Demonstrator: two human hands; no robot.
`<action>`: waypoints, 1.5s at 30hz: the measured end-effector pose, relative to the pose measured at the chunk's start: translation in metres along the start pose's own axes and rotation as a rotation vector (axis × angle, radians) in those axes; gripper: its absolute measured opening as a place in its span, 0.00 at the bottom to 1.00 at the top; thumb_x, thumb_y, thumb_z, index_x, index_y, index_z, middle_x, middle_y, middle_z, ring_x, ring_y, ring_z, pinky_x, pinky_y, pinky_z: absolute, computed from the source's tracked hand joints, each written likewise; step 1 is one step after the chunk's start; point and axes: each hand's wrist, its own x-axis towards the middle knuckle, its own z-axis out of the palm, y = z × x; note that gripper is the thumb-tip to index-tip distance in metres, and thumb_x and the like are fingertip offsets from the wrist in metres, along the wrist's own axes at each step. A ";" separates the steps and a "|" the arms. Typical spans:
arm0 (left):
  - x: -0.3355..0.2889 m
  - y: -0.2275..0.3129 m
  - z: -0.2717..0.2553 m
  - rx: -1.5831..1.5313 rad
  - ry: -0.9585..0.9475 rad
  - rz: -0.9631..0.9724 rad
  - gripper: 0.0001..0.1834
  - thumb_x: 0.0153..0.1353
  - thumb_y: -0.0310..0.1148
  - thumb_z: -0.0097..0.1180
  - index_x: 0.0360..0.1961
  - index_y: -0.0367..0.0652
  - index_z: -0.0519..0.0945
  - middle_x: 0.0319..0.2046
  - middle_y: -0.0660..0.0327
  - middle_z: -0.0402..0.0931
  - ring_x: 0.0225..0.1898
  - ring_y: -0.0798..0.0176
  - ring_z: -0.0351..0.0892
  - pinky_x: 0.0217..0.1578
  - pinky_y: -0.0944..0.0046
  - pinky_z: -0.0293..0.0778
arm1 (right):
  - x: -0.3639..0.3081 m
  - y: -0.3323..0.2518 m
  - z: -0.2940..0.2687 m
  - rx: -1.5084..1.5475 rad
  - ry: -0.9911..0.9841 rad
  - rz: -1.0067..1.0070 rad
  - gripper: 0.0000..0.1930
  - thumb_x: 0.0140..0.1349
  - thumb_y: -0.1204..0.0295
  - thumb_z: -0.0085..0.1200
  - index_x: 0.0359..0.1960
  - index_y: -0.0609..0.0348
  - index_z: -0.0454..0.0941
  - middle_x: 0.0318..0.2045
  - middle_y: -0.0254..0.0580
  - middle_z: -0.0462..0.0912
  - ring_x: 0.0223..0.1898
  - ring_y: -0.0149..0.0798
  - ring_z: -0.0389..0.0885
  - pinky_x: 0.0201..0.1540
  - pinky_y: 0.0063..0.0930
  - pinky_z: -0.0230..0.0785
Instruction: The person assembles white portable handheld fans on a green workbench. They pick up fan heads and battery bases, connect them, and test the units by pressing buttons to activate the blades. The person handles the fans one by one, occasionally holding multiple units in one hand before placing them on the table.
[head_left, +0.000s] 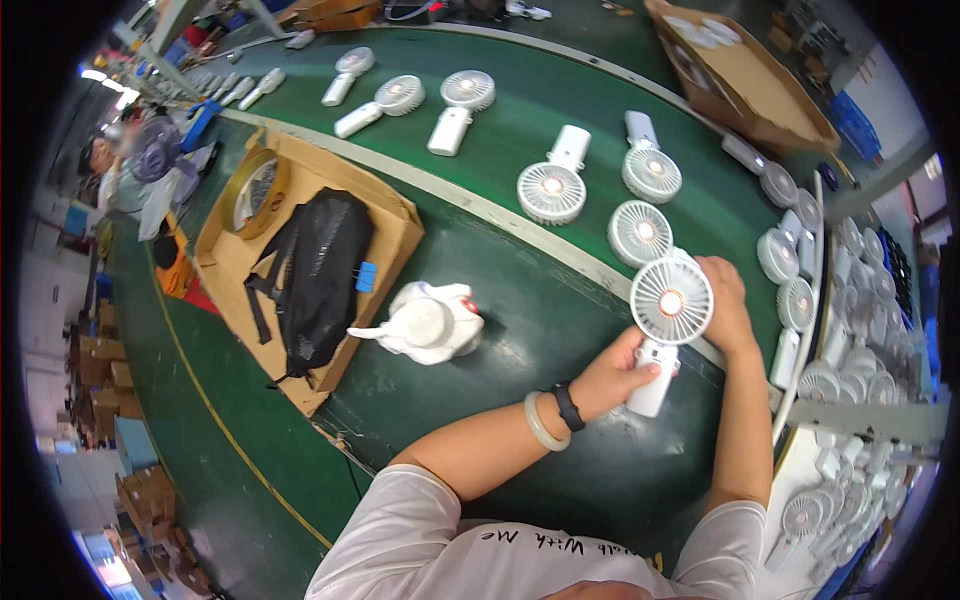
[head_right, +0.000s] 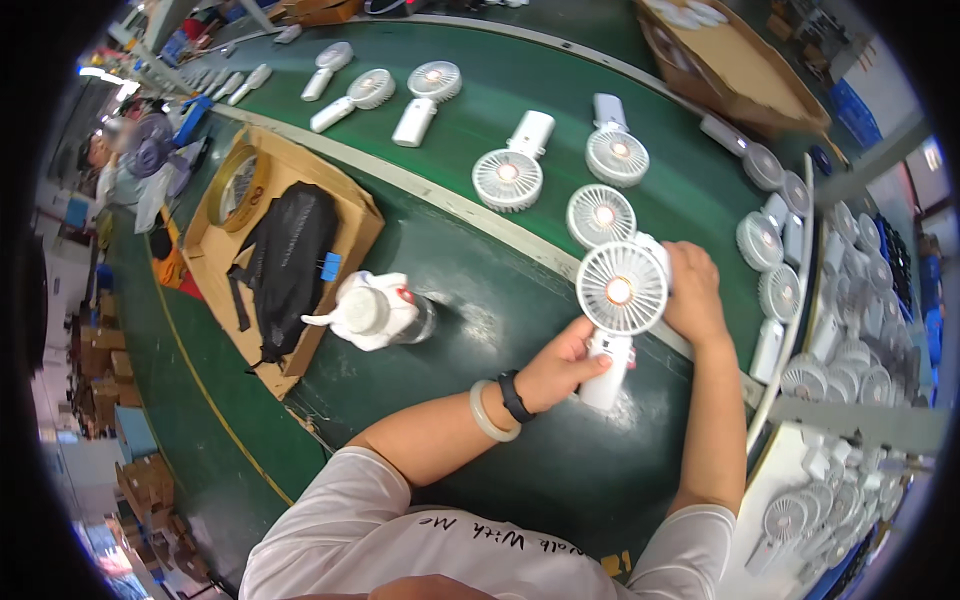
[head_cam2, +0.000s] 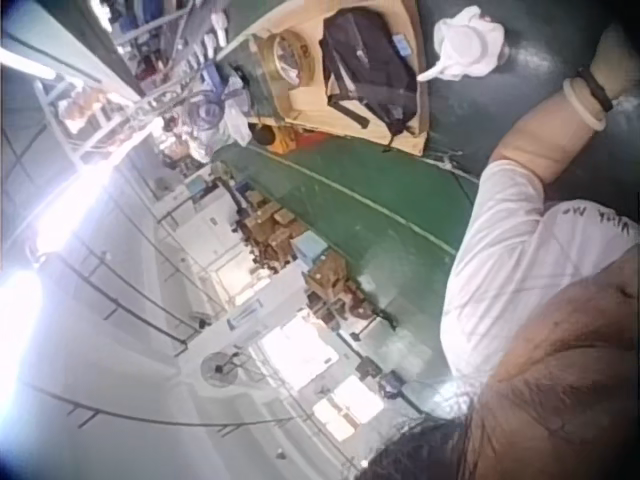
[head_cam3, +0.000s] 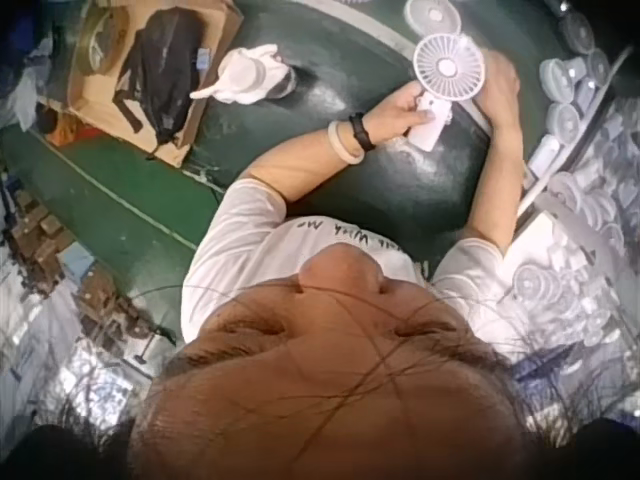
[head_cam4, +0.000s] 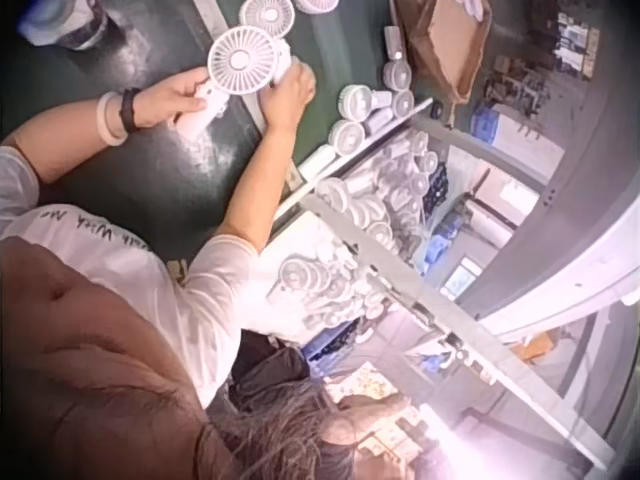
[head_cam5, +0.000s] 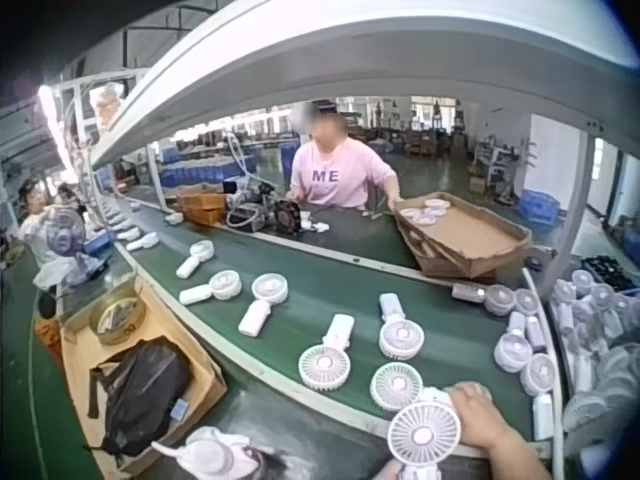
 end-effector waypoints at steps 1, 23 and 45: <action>-0.001 0.001 0.004 0.008 0.006 -0.001 0.26 0.61 0.25 0.48 0.60 0.39 0.58 0.44 0.58 0.72 0.46 0.64 0.75 0.50 0.62 0.69 | -0.008 -0.006 -0.005 0.068 -0.033 0.057 0.26 0.48 0.68 0.57 0.50 0.61 0.69 0.47 0.52 0.71 0.51 0.54 0.69 0.54 0.44 0.60; -0.006 0.001 0.011 -0.002 0.079 0.026 0.25 0.61 0.26 0.51 0.58 0.40 0.59 0.50 0.54 0.71 0.50 0.59 0.74 0.52 0.59 0.69 | -0.117 -0.071 -0.023 2.368 0.051 0.351 0.37 0.50 0.70 0.53 0.64 0.51 0.53 0.37 0.48 0.69 0.27 0.39 0.70 0.28 0.31 0.64; -0.009 0.003 0.016 -0.032 0.144 -0.099 0.21 0.62 0.27 0.45 0.56 0.42 0.60 0.47 0.52 0.71 0.44 0.58 0.76 0.45 0.54 0.75 | -0.117 -0.066 -0.004 2.227 0.168 0.391 0.25 0.68 0.54 0.28 0.48 0.63 0.69 0.41 0.51 0.75 0.32 0.41 0.73 0.37 0.33 0.66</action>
